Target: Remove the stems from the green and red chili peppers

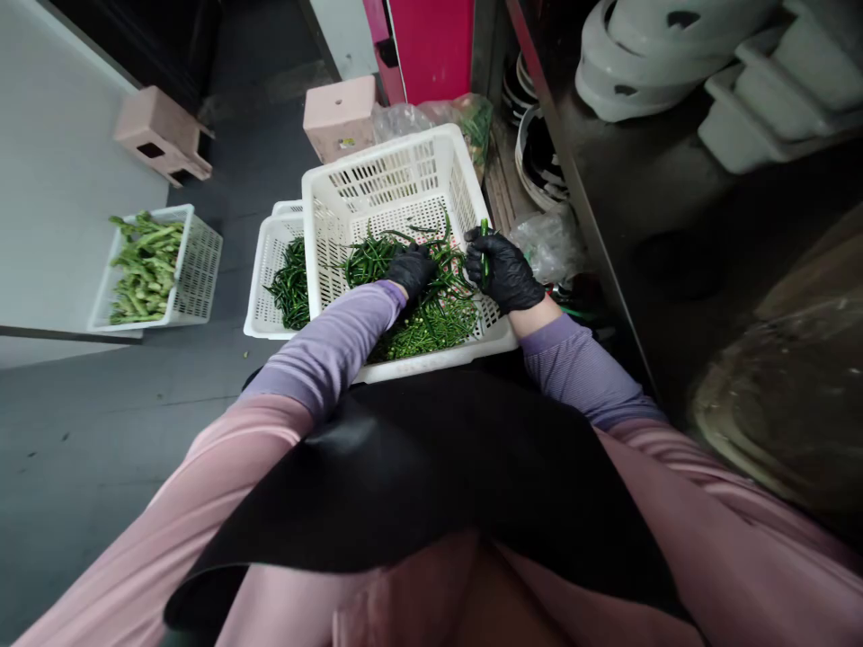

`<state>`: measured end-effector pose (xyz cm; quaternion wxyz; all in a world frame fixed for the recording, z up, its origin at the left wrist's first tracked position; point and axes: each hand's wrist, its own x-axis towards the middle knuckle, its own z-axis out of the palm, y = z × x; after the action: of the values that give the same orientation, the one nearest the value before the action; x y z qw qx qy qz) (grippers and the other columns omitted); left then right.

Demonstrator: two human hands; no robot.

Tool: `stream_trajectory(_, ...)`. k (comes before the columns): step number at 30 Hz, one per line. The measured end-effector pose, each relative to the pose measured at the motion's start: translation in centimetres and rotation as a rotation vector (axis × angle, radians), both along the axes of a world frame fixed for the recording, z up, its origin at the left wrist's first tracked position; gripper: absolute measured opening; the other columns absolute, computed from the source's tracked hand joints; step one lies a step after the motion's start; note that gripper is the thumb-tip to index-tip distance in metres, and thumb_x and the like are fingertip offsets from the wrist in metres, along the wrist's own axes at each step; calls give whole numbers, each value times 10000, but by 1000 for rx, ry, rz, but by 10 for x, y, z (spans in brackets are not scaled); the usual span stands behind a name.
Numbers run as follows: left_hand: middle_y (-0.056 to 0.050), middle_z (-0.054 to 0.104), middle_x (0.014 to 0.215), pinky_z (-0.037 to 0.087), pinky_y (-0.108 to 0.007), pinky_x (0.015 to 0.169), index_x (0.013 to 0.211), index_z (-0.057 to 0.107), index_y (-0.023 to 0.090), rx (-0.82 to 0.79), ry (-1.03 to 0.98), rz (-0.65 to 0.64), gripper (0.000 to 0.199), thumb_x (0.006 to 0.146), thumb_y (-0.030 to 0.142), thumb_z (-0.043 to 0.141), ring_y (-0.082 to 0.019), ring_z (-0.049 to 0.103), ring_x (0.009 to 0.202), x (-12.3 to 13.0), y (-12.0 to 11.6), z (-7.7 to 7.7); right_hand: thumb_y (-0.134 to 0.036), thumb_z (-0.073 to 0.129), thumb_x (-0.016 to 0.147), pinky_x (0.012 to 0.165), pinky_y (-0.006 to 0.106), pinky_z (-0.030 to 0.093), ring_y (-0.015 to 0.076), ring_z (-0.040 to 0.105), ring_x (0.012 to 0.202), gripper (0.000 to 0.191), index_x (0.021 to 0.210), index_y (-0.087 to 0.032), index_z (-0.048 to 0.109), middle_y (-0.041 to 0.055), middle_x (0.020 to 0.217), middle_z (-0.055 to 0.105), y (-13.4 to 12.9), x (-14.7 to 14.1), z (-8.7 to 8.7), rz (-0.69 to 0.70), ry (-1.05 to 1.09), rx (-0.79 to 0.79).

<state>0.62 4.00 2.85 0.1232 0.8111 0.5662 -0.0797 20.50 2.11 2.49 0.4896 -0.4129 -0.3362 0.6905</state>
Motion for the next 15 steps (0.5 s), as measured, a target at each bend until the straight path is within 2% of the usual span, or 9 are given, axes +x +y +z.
stream_trajectory(2, -208, 778, 1362, 458, -469, 1174, 1247, 850, 116, -23, -3, 28, 350, 1031, 252, 611, -368, 665, 1357, 4, 14, 1, -459, 901, 907, 485, 251, 390, 116, 363, 492, 369, 844, -280, 584, -118, 563, 334, -4, -3, 1, -34, -13, -34)
stream_trajectory(4, -219, 792, 1311, 484, -439, 1120, 1211, 852, 93, -5, -38, 29, 345, 1041, 291, 627, -363, 703, 1294, -2, 17, 11, -465, 947, 865, 516, 265, 421, 122, 408, 518, 379, 846, -273, 622, -116, 563, 362, -8, -10, 1, -26, -62, -20)
stream_trajectory(7, -197, 812, 1197, 506, -428, 1077, 1185, 848, 113, 58, -126, 20, 351, 1078, 351, 613, -351, 742, 1211, -13, 5, 35, -463, 984, 803, 696, 316, 560, 182, 624, 743, 373, 865, -263, 675, -52, 676, 589, -13, -25, 1, -8, -149, 104)
stream_trajectory(9, -180, 817, 1169, 514, -434, 1084, 1209, 835, 125, 69, -194, -1, 336, 1087, 346, 613, -343, 748, 1198, -14, -11, 44, -467, 976, 794, 850, 363, 606, 220, 682, 920, 366, 848, -264, 676, -5, 807, 700, -16, -36, -1, -20, -175, 189)
stream_trajectory(11, -171, 824, 1164, 534, -431, 1069, 1213, 822, 121, 39, -303, 14, 317, 1088, 337, 626, -329, 752, 1171, -10, -26, 43, -472, 952, 813, 935, 392, 614, 231, 681, 982, 366, 811, -270, 647, 16, 871, 719, -17, -43, -5, -76, -175, 223)
stream_trajectory(13, -145, 834, 1101, 572, -403, 992, 1166, 810, 119, -50, -472, 107, 308, 1095, 360, 633, -295, 759, 1076, -5, -38, 32, -454, 919, 840, 959, 395, 619, 231, 672, 1007, 368, 790, -277, 600, 25, 901, 706, -17, -44, -10, -178, -172, 214)
stream_trajectory(15, -109, 835, 1018, 600, -366, 904, 1111, 795, 128, -186, -655, 210, 313, 1099, 395, 633, -252, 754, 965, -4, -47, 19, -437, 871, 876, 992, 380, 619, 229, 665, 1084, 353, 805, -285, 560, 32, 967, 701, -17, -41, -14, -189, -159, 173)
